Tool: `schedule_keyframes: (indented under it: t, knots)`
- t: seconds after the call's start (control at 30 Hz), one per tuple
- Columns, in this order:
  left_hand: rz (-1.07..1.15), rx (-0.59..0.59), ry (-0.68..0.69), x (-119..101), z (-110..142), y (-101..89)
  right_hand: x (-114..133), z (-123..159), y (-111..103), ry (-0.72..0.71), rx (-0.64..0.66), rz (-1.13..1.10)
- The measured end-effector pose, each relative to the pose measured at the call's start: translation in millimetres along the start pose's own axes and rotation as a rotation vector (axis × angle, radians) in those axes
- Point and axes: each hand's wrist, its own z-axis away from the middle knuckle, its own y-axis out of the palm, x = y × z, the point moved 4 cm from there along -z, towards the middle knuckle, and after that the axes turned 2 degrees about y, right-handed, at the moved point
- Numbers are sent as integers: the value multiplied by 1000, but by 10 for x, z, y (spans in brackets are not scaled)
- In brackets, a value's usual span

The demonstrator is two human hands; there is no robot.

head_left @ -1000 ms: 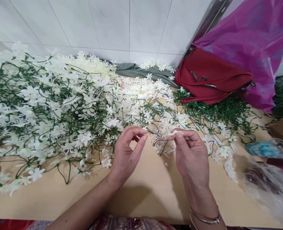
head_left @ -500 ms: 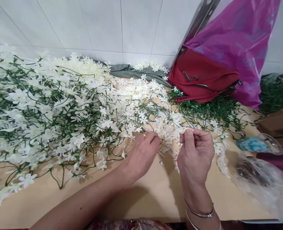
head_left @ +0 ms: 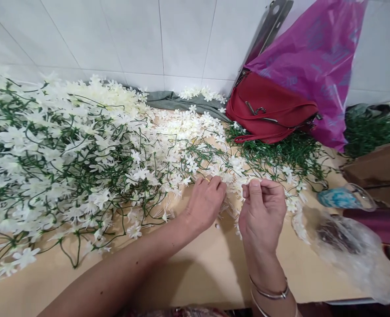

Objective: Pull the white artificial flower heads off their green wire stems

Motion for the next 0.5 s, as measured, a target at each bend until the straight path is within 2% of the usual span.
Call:
schedule_keyframes:
  t: [0.1,0.27,0.33,0.43,0.5]
  knots:
    - [64,-85,-48,152,43,-96,1,6,8,13,5,-19]
    - [332,-380,-199,462,148,-447,10,39,28,43,36,-27]
    - [417,-438,-227,524,189,-546,4,46,30,49,49,-15]
    - [508,-418,-301,577,265,-593,-8,50,29,58,64,3]
    - [480,-330,-315,584,324,-584,-12,52,30,65,73,1]
